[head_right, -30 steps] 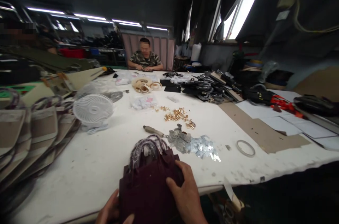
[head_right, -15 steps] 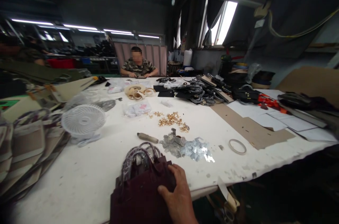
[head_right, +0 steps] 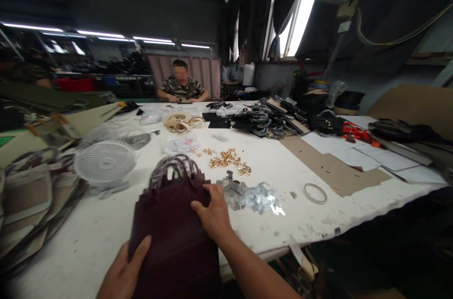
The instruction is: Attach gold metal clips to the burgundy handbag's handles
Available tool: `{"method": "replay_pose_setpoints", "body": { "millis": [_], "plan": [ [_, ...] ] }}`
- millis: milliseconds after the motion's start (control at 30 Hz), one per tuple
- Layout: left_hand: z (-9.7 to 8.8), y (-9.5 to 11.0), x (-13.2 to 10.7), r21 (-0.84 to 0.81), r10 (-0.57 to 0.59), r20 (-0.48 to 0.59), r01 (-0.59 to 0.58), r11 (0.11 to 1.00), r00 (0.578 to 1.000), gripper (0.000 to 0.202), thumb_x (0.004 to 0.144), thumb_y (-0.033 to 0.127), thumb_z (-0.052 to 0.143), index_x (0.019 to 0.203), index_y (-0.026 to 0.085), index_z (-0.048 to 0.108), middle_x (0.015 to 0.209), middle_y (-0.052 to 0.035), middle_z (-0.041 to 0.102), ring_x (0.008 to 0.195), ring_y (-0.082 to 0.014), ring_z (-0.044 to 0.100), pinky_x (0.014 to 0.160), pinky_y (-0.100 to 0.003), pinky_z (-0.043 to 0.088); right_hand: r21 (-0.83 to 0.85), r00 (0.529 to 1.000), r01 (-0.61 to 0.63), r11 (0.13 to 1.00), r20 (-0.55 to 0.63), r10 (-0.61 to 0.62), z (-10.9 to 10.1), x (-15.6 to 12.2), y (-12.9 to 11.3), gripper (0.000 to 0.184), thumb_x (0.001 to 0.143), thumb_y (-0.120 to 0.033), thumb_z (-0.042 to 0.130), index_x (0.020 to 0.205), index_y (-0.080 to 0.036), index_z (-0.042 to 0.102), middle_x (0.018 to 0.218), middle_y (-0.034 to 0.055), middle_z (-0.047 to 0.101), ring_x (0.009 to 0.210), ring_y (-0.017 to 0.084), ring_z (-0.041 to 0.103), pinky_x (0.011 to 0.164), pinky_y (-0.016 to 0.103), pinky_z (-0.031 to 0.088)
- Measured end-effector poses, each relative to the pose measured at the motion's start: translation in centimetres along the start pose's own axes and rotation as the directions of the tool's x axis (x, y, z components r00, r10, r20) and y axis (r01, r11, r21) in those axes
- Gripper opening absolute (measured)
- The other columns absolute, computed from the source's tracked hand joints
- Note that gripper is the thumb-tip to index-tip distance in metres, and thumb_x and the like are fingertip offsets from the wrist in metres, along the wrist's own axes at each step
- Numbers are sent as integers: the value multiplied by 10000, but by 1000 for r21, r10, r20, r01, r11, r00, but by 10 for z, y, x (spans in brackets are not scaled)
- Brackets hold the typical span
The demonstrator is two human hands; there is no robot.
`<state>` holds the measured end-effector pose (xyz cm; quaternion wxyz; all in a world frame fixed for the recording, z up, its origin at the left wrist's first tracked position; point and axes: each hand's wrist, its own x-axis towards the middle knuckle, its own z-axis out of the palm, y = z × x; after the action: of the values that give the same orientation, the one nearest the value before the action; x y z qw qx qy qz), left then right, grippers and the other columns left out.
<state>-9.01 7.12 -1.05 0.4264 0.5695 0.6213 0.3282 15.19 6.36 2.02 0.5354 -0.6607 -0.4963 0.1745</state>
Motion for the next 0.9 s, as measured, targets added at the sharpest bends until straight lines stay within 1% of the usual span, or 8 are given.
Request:
{"method": "replay_pose_setpoints", "body": {
  "millis": [100,167,300,400,500,667,800,900],
  "plan": [
    [-4,-10,26,152,111,66,-120,981,992,626,840,669,497,1221,185,604,1312,-119,676,1330,-339,562,1205,-494,367,-92,998,-13,996,62,19,16,9,28,366,744,-304,803,1085,-208,712,1084,73,669,1022,268,665,952,405,531],
    [-12,-20,33,243,148,65,-159,957,987,756,816,710,504,1335,161,537,1427,-149,579,1385,-352,498,1230,-516,318,-125,994,3,992,105,10,12,9,41,365,776,-381,793,1100,-229,719,1087,60,690,988,254,677,897,380,545],
    [-24,-29,41,314,180,-40,-159,936,983,965,727,792,547,1447,157,442,1469,-169,491,1216,-373,590,1034,-534,516,-307,994,-3,952,103,36,-25,30,59,284,913,-481,642,1085,-273,729,1084,14,727,999,191,680,870,284,528],
    [-20,-26,46,290,268,16,-261,921,963,751,804,721,553,1368,224,534,1406,-109,548,1220,-326,579,995,-467,536,-472,993,-101,876,11,121,-56,65,81,310,973,-438,529,1126,-243,715,1151,49,708,998,196,673,909,322,492],
    [-12,-21,50,276,294,31,-291,916,955,655,845,678,551,1319,227,570,1364,-96,577,1241,-313,562,1019,-462,516,-581,979,-153,799,24,204,-71,95,105,296,936,-399,573,1110,-222,735,1182,91,690,989,229,663,847,340,467],
    [-11,-6,51,400,334,0,-306,864,943,723,865,592,575,1452,181,476,1267,-106,632,1193,-316,593,1059,-489,484,-675,953,-97,731,149,265,-68,114,120,174,881,-325,627,896,-238,777,1077,68,714,974,233,640,748,302,402],
    [-14,10,52,495,410,72,-389,777,909,518,899,471,589,1357,229,601,1267,-88,626,1215,-287,576,1053,-452,472,-663,945,-48,747,212,249,-67,115,115,129,842,-261,636,802,-219,751,926,66,724,865,226,631,711,307,377],
    [-15,18,54,464,390,75,-379,801,918,429,884,445,621,1268,259,671,1237,-74,626,1178,-278,600,989,-420,496,-606,956,-35,795,211,204,-69,114,105,147,854,-268,596,799,-216,721,915,64,724,847,222,625,739,316,397]
  ]
}}
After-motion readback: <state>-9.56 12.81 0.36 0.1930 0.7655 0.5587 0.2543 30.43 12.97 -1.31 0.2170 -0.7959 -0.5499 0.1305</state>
